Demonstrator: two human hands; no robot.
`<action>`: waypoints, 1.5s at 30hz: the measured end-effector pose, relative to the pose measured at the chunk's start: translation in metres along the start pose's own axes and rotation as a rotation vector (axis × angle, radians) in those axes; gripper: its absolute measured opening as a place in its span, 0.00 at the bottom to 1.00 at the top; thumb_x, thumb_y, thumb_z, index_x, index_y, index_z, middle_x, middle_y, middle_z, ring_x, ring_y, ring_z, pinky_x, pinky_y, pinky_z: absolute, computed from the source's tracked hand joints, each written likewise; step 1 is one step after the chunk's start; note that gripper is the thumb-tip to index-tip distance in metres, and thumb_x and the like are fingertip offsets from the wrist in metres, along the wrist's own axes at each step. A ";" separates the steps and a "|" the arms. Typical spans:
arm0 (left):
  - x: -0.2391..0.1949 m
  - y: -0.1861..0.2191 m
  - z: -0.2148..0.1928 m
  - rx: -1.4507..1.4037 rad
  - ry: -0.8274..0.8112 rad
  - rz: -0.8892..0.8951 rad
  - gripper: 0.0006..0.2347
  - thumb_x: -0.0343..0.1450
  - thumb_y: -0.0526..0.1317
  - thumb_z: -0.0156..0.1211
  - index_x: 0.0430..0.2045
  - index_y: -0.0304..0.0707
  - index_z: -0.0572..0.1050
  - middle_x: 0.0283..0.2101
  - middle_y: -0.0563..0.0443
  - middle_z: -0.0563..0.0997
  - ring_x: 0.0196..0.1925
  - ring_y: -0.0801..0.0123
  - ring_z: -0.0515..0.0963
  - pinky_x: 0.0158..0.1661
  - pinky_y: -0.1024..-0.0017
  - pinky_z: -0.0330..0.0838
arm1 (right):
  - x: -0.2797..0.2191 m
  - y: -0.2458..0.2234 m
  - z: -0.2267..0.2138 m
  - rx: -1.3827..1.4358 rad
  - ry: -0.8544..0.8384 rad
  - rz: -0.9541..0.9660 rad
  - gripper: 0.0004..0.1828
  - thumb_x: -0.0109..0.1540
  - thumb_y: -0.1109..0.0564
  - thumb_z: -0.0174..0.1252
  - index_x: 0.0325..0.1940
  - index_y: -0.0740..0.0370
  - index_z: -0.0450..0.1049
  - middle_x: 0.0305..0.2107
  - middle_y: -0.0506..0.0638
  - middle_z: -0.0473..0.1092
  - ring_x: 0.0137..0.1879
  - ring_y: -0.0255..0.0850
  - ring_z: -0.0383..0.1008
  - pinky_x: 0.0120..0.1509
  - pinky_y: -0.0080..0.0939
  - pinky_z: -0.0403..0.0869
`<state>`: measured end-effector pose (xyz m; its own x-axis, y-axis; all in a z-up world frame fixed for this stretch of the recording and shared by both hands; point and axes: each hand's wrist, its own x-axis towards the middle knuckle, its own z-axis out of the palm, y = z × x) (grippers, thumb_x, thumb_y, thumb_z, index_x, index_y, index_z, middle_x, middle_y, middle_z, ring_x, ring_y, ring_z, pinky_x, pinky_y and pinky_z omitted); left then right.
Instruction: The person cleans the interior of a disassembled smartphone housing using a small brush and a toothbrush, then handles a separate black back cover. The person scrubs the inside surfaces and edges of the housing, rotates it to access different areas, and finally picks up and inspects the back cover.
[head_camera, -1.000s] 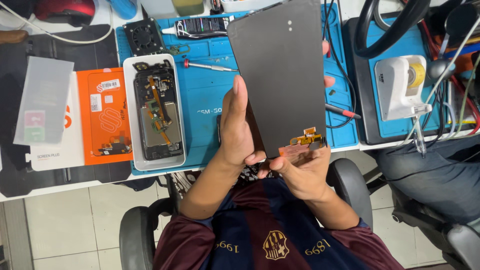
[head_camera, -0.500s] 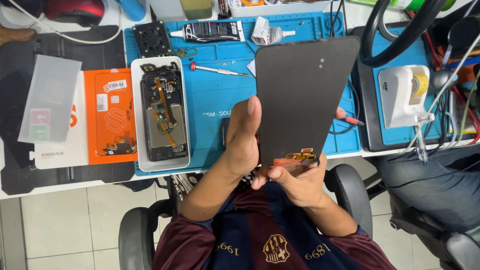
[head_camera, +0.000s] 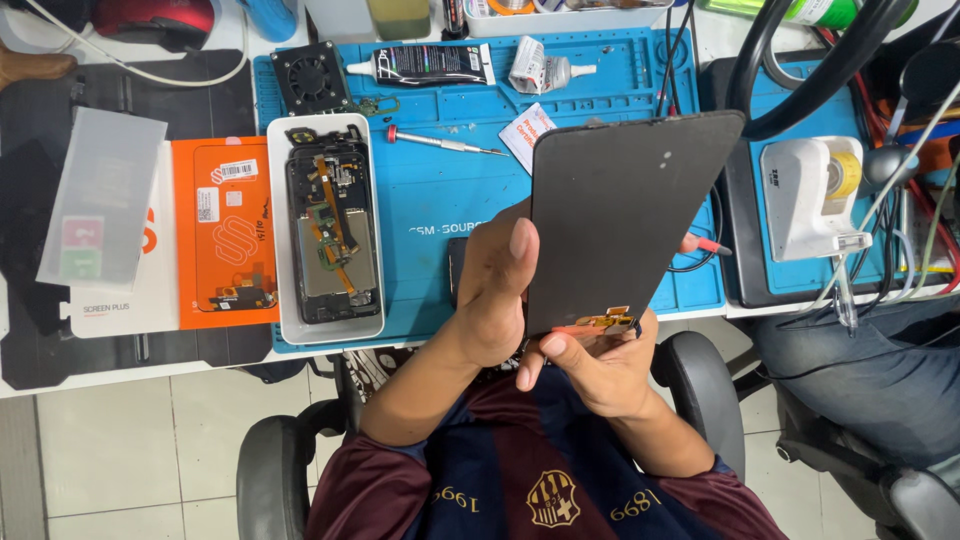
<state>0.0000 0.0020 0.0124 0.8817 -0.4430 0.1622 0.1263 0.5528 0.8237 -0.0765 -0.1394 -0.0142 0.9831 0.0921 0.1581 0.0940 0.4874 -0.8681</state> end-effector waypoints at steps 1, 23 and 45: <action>0.001 0.002 0.002 0.004 0.008 -0.004 0.24 0.83 0.54 0.41 0.56 0.26 0.72 0.47 0.47 0.81 0.41 0.76 0.80 0.42 0.77 0.74 | -0.001 0.001 -0.002 -0.006 -0.006 -0.005 0.09 0.69 0.62 0.61 0.48 0.74 0.72 0.36 0.64 0.76 0.32 0.49 0.81 0.34 0.44 0.83; -0.027 -0.016 -0.019 0.072 0.303 -0.153 0.16 0.81 0.41 0.39 0.54 0.26 0.71 0.45 0.50 0.81 0.45 0.75 0.81 0.48 0.77 0.75 | 0.054 -0.085 -0.045 -1.390 0.007 -0.253 0.14 0.67 0.68 0.64 0.57 0.70 0.76 0.46 0.59 0.76 0.50 0.50 0.76 0.54 0.39 0.73; -0.042 -0.036 -0.057 0.002 0.331 -0.080 0.17 0.82 0.39 0.42 0.60 0.24 0.70 0.51 0.47 0.79 0.53 0.72 0.77 0.56 0.76 0.69 | 0.275 0.025 -0.026 -1.623 -0.355 -0.599 0.16 0.68 0.66 0.60 0.59 0.65 0.69 0.48 0.67 0.69 0.54 0.66 0.69 0.55 0.62 0.69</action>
<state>-0.0158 0.0407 -0.0554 0.9688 -0.2319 -0.0877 0.2004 0.5240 0.8278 0.2005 -0.1247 -0.0049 0.7008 0.5146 0.4941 0.6589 -0.7324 -0.1718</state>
